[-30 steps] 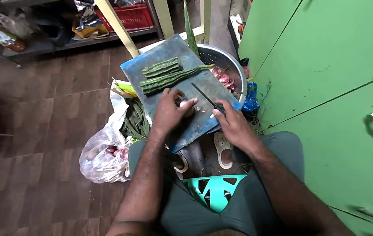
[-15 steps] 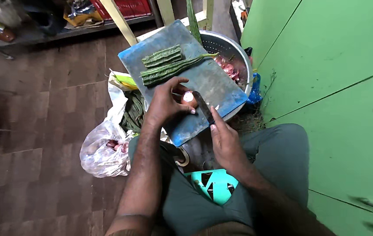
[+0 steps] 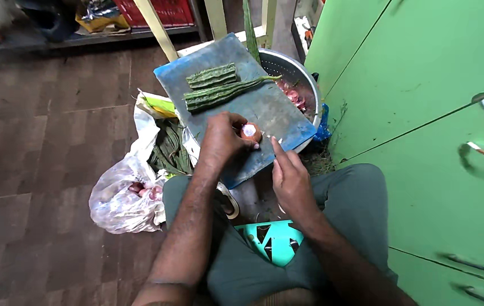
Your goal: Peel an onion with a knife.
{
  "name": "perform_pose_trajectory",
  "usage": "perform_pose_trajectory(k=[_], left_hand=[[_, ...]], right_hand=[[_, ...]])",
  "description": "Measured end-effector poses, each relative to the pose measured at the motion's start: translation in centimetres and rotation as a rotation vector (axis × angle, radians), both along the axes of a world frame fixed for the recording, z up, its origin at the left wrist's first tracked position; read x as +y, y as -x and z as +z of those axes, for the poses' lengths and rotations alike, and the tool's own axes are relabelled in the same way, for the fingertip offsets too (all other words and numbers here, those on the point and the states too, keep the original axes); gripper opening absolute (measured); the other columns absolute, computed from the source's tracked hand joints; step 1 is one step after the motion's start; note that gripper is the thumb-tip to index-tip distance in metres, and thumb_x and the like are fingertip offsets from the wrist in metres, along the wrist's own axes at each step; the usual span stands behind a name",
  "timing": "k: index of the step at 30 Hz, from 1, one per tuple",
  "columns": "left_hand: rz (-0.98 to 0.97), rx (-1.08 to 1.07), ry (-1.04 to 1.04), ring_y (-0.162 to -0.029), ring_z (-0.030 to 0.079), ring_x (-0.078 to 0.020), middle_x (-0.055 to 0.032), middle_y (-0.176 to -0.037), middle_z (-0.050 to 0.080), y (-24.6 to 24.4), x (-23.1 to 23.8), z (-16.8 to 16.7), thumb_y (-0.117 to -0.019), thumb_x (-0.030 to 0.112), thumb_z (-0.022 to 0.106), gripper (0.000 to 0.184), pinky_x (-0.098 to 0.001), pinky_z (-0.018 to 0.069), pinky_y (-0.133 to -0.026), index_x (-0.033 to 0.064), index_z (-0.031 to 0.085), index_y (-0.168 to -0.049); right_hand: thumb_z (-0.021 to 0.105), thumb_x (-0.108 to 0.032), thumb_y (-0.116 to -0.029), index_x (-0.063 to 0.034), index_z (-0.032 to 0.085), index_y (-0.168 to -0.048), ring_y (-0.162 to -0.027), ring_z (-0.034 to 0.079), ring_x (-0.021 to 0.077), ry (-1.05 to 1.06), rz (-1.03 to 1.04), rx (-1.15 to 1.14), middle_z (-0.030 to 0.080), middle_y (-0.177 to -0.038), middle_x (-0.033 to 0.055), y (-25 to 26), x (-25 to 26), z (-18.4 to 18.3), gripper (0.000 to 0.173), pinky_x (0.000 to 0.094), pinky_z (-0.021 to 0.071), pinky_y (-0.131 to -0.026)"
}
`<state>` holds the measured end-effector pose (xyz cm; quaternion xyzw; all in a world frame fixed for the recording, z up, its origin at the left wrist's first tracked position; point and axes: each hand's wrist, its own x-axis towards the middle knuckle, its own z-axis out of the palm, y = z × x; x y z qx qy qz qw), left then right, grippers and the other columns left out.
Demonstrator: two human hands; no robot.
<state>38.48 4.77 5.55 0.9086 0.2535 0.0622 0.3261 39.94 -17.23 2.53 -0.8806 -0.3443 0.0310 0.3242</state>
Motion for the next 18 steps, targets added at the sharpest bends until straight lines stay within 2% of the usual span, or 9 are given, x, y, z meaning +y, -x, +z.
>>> perform_pose_trajectory(k=[9,14,18], left_hand=[[0.055,0.007,0.051,-0.084,0.073,-0.0125,0.0003,-0.097,0.076,0.0,-0.1,0.0,-0.0594,0.036,0.1,0.058,-0.0418,0.0631,-0.083,0.0159,0.075,-0.108],[0.065,0.016,0.054,-0.084,0.073,-0.0122,0.0005,-0.096,0.075,0.0,-0.4,0.1,-0.0582,0.034,0.1,0.059,-0.0411,0.0631,-0.082,0.0159,0.075,-0.108],[0.058,0.017,0.054,-0.086,0.073,-0.0115,0.0014,-0.097,0.076,0.0,-0.2,0.1,-0.059,0.034,0.1,0.058,-0.0412,0.0632,-0.083,0.0163,0.075,-0.108]], right_hand=[[0.049,-0.016,-0.107,-0.0286,0.043,-0.159,-0.073,0.062,0.0195,-0.007,0.036,0.005,0.058,-0.11,0.0104,0.2,0.1,-0.7,0.054,0.0382,0.0558,-0.056],[0.049,-0.017,-0.1069,-0.0276,0.042,-0.16,-0.075,0.065,0.0245,0.062,-0.022,0.023,0.059,-0.113,0.0133,-0.5,-0.1,-1.1,0.054,0.044,0.0574,-0.058],[0.048,-0.019,-0.1079,-0.027,0.044,-0.159,-0.075,0.063,0.0198,-0.038,0.018,0.033,0.06,-0.109,0.0106,-0.2,-0.3,0.1,0.052,0.0387,0.0564,-0.058]])
